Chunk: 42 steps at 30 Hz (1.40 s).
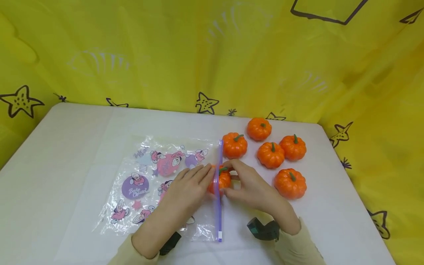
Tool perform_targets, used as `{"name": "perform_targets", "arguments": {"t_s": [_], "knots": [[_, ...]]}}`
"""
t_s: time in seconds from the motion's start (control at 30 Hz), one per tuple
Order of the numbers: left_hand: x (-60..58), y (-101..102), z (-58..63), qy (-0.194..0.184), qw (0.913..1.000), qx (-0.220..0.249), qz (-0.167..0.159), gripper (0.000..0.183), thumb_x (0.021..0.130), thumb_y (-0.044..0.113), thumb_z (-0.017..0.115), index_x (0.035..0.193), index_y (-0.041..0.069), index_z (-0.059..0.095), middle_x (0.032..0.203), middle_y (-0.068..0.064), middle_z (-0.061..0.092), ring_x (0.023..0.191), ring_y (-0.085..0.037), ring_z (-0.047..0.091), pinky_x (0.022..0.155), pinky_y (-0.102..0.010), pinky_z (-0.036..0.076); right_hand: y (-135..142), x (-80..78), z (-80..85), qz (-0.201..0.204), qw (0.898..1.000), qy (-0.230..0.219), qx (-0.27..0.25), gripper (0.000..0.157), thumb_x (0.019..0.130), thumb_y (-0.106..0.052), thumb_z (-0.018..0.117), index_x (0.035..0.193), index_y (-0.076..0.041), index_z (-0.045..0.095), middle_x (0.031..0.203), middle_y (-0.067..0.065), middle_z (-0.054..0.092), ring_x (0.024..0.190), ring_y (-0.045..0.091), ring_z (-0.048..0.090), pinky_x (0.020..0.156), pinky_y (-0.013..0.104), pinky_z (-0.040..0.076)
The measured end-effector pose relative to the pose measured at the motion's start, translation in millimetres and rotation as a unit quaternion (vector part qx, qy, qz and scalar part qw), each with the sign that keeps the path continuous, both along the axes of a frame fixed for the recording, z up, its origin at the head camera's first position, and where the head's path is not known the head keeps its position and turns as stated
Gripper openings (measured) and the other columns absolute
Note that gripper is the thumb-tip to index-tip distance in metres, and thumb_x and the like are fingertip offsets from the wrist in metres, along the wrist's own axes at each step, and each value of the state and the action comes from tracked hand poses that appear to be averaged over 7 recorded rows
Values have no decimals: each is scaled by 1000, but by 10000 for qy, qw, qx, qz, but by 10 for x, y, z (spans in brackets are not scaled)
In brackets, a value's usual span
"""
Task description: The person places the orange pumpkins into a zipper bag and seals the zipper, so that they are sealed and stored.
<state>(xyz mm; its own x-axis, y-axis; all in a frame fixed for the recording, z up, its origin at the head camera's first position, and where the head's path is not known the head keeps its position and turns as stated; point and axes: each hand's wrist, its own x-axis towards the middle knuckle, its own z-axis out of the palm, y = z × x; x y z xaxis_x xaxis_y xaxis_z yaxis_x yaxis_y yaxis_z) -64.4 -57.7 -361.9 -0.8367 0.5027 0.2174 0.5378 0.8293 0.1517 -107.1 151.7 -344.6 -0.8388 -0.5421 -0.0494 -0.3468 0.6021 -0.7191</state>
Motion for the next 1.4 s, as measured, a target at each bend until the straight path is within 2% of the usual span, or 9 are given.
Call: {"name": "perform_targets", "arguments": {"t_s": [0.13, 0.23, 0.33, 0.43, 0.53, 0.73, 0.93, 1.2, 1.4], "knots": [[9, 17, 3, -133, 9998, 59, -132, 97, 76, 61, 72, 149, 4, 42, 152, -11, 48, 137, -30, 49, 111, -49, 44, -1, 5, 19, 58, 9995, -223, -211, 45, 83, -8, 76, 123, -10, 53, 121, 5, 63, 116, 21, 63, 95, 37, 56], [3, 37, -22, 167, 9998, -37, -94, 94, 76, 61, 73, 147, 4, 46, 149, -10, 52, 135, -29, 52, 109, -48, 45, 0, 9, 29, 14, 9992, -339, -231, 44, 84, -9, 75, 122, -11, 54, 120, 4, 63, 116, 21, 63, 94, 36, 57], [-13, 27, -15, 20, 10000, 86, -40, 87, 79, 56, 72, 146, 7, 48, 148, -8, 53, 135, -27, 52, 110, -47, 45, 13, 12, 28, 20, 9993, -276, -232, 47, 83, -8, 75, 124, -10, 54, 120, 3, 63, 116, 20, 63, 95, 37, 56], [-23, -7, 21, -423, 9984, 374, -33, 84, 81, 53, 72, 148, 9, 46, 150, -7, 51, 138, -26, 50, 113, -47, 42, 39, 4, 22, 103, 9998, 1, -160, 51, 82, -5, 74, 128, -8, 53, 123, 3, 61, 117, 19, 61, 98, 38, 55], [-27, -45, 60, -629, 9961, 616, -68, 83, 81, 51, 73, 148, 10, 46, 151, -6, 50, 138, -26, 50, 113, -47, 42, 75, -18, 17, 111, 9990, 422, -44, 54, 80, -3, 74, 130, -7, 52, 127, 3, 60, 120, 19, 59, 100, 39, 54], [-23, -99, 108, -546, 9940, 934, -167, 77, 81, 48, 75, 145, 11, 51, 146, -6, 55, 134, -26, 54, 108, -46, 47, 107, -82, -53, -6, 9931, 1163, -177, 56, 82, -6, 78, 131, -4, 52, 131, 7, 59, 122, 22, 57, 101, 42, 53], [-21, -77, 97, -350, 9923, 1129, -369, 76, 81, 43, 77, 144, 10, 52, 144, -8, 57, 132, -26, 56, 106, -44, 49, 23, -123, -243, -158, 9883, 1495, -250, 52, 83, -12, 81, 127, -9, 55, 133, 5, 56, 125, 20, 54, 107, 39, 49], [-25, -97, 100, -273, 9926, 1112, -416, 76, 81, 45, 76, 143, 6, 53, 143, -10, 57, 131, -27, 56, 106, -44, 49, -68, -101, -337, -592, 9866, 1516, -72, 55, 78, -15, 86, 118, -7, 49, 117, 8, 50, 110, 22, 56, 99, 40, 53], [-28, -134, 127, -390, 9929, 1086, -296, 76, 81, 46, 75, 142, 7, 54, 143, -9, 57, 131, -28, 56, 106, -45, 48, 2, -102, -261, -581, 9924, 1068, 170, 45, 78, -24, 85, 103, -9, 50, 106, 6, 49, 98, 20, 53, 86, 33, 54]]}}
